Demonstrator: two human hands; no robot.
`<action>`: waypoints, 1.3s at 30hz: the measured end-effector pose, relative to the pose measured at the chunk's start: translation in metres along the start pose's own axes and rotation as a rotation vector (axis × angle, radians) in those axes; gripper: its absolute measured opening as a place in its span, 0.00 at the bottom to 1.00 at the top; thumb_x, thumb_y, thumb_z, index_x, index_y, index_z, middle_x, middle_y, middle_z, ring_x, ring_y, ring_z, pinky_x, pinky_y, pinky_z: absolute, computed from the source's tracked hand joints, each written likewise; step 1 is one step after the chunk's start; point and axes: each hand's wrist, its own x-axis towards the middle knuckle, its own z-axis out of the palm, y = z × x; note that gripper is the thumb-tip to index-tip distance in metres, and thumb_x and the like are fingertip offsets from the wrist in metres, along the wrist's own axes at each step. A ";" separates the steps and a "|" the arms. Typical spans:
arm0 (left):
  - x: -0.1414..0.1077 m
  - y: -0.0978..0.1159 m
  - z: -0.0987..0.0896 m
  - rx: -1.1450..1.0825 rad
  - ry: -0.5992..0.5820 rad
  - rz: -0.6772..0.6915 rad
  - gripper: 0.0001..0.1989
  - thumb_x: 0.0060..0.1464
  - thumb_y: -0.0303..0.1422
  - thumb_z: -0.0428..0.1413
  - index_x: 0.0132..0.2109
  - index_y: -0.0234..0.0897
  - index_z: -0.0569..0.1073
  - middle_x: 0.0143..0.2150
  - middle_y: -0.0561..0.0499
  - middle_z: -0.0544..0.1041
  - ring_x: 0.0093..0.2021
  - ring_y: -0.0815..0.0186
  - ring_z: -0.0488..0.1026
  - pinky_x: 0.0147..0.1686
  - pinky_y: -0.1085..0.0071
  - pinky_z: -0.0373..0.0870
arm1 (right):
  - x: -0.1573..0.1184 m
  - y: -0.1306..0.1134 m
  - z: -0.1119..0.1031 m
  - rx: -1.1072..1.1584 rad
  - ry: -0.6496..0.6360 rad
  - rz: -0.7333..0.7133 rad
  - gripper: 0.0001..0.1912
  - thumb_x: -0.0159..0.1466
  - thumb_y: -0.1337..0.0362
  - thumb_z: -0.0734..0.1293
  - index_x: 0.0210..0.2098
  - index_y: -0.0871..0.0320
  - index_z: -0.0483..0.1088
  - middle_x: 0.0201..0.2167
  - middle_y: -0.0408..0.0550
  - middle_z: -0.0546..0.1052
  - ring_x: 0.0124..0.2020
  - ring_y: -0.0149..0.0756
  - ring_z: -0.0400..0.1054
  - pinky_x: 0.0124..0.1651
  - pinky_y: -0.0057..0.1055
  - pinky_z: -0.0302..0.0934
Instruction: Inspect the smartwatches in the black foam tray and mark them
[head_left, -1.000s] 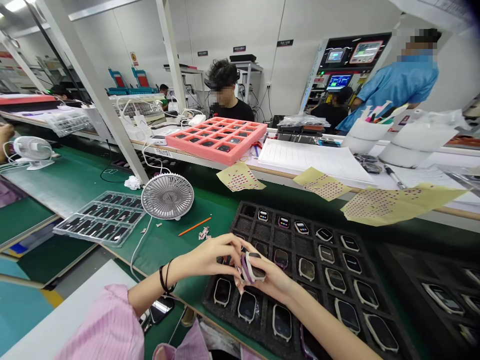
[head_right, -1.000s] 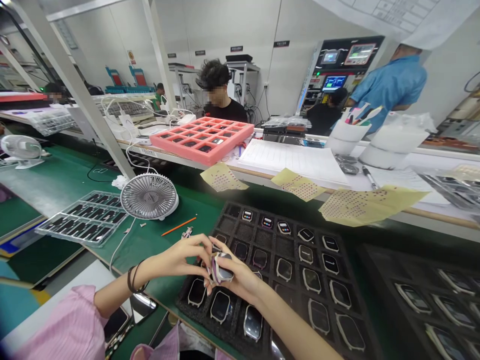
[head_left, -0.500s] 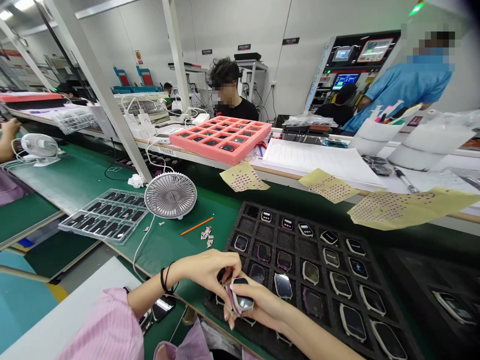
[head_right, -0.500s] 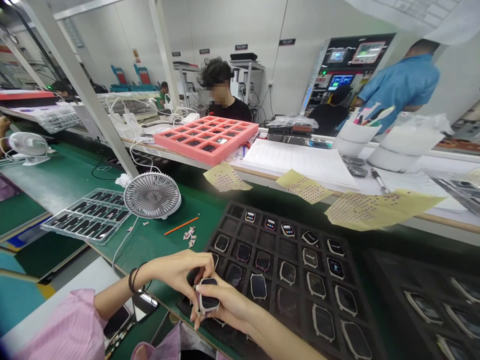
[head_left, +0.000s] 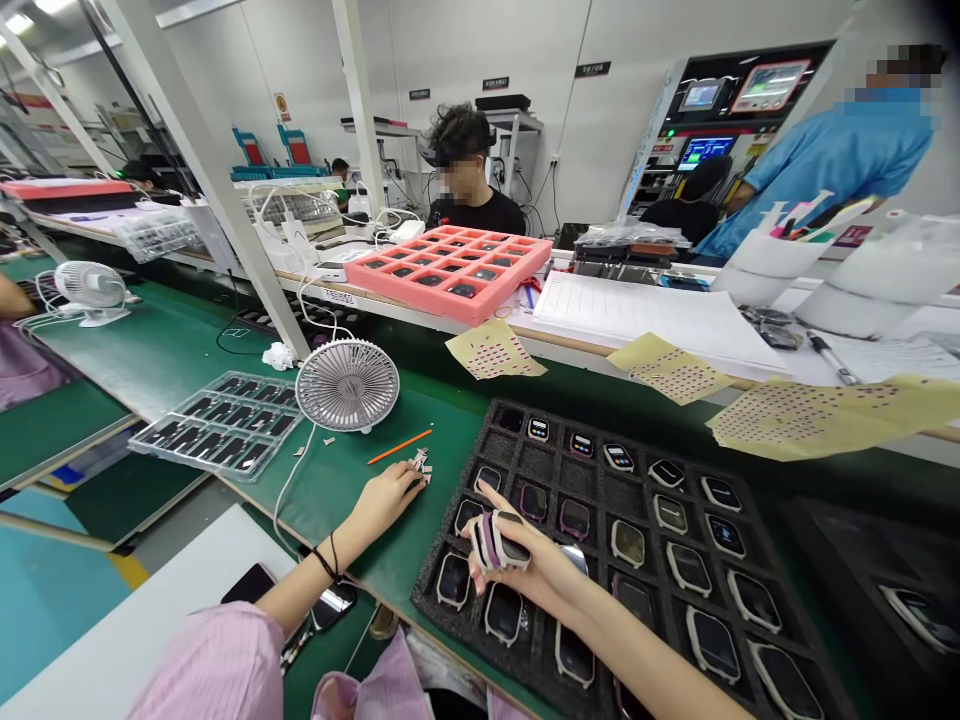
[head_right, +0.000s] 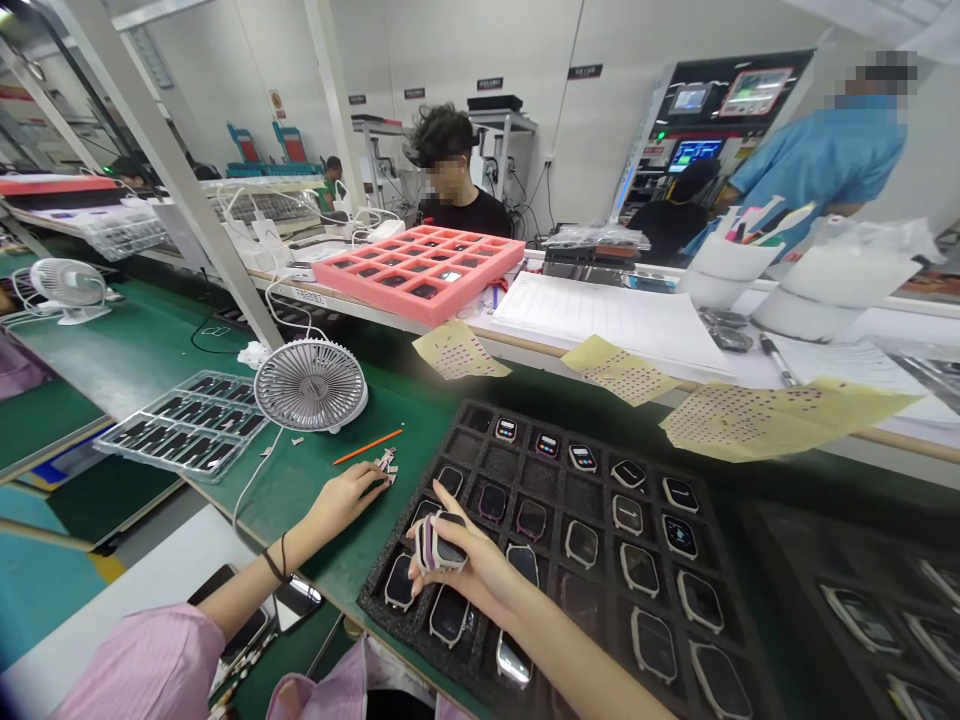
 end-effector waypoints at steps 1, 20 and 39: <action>-0.001 -0.001 0.003 0.010 0.014 0.018 0.15 0.64 0.35 0.43 0.41 0.37 0.73 0.42 0.43 0.76 0.41 0.61 0.74 0.40 0.67 0.72 | 0.000 -0.001 0.001 0.002 -0.005 -0.010 0.46 0.59 0.57 0.69 0.68 0.45 0.39 0.36 0.46 0.77 0.28 0.39 0.74 0.30 0.38 0.65; 0.026 0.103 -0.095 -0.011 0.175 0.909 0.10 0.63 0.24 0.45 0.46 0.30 0.69 0.41 0.44 0.79 0.40 0.64 0.74 0.36 0.71 0.70 | -0.005 -0.005 -0.001 -0.031 -0.196 0.136 0.44 0.60 0.48 0.65 0.68 0.50 0.42 0.27 0.45 0.76 0.27 0.41 0.72 0.29 0.36 0.63; 0.030 0.109 -0.101 0.087 0.175 1.087 0.12 0.64 0.26 0.46 0.43 0.30 0.74 0.40 0.46 0.79 0.43 0.65 0.73 0.34 0.70 0.68 | -0.008 -0.007 -0.001 -0.015 -0.247 0.272 0.39 0.60 0.47 0.63 0.66 0.52 0.47 0.29 0.47 0.77 0.24 0.40 0.71 0.23 0.33 0.63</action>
